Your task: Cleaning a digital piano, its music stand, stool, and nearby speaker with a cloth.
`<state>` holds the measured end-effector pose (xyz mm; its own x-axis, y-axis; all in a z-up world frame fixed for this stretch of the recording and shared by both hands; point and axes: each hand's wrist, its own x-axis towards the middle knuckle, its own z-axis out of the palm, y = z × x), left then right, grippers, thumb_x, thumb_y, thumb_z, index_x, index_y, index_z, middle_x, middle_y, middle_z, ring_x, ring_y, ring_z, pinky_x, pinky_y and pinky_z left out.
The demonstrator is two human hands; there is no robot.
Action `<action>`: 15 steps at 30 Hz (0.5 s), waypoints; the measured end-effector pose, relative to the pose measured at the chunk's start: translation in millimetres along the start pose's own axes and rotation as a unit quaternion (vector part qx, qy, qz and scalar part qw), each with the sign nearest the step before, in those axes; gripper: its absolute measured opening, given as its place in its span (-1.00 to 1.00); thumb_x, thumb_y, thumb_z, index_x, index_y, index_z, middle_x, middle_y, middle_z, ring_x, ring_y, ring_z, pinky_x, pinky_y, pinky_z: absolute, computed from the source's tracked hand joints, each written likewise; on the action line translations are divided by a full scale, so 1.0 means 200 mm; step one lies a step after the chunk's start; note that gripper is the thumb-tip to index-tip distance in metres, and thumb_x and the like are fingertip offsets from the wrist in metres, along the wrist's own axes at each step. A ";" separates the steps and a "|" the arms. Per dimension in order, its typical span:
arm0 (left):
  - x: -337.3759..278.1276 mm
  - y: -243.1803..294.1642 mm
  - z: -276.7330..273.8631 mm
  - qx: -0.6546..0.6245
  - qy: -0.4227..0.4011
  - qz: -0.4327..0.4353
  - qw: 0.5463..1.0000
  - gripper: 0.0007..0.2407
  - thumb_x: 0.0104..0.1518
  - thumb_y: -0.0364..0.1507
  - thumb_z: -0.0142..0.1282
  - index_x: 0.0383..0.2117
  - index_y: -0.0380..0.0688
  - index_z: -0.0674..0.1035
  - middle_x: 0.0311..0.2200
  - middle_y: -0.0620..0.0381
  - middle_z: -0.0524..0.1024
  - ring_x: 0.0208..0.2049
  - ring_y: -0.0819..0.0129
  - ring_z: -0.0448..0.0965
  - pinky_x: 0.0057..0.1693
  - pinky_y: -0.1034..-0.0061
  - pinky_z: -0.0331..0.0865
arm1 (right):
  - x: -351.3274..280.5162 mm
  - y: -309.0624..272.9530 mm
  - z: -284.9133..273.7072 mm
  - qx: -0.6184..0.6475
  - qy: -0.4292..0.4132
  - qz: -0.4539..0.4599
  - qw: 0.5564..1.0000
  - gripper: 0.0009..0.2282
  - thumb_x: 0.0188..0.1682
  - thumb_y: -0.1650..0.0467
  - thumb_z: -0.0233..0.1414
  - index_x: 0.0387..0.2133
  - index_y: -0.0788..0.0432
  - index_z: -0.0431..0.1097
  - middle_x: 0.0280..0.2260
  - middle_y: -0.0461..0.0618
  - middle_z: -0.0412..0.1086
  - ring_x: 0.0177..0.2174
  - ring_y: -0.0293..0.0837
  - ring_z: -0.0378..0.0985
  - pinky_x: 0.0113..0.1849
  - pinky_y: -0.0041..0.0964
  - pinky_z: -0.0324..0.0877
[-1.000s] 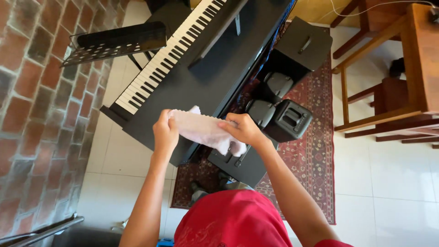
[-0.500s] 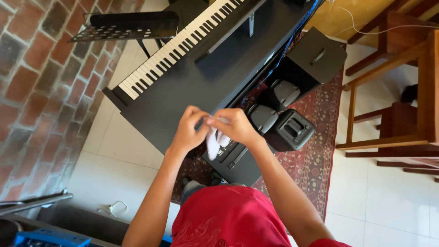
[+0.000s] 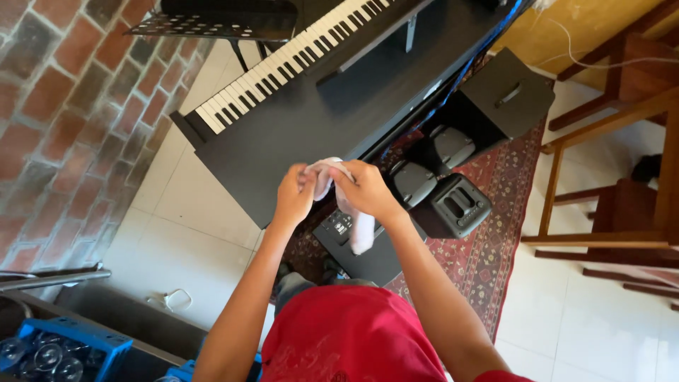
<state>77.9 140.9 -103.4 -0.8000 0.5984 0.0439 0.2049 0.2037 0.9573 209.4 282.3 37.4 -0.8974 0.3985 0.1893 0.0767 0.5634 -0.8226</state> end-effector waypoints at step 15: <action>-0.07 -0.15 -0.03 -0.301 0.082 -0.208 0.927 -0.61 0.24 -0.43 0.19 0.15 -0.24 0.36 0.01 -0.06 0.59 0.05 0.31 0.58 0.19 0.52 0.34 | -0.07 0.12 0.04 0.230 0.119 0.083 0.962 -0.70 0.26 0.28 -0.10 0.09 0.24 0.35 -0.14 -0.11 0.43 -0.15 -0.30 0.41 -0.06 -0.38 0.37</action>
<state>80.8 122.0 -130.9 -0.8249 0.4284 -0.3687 -0.4522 -0.1089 0.8853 220.1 284.4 10.7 -0.7601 0.6411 0.1065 -0.0388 0.1188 -0.9922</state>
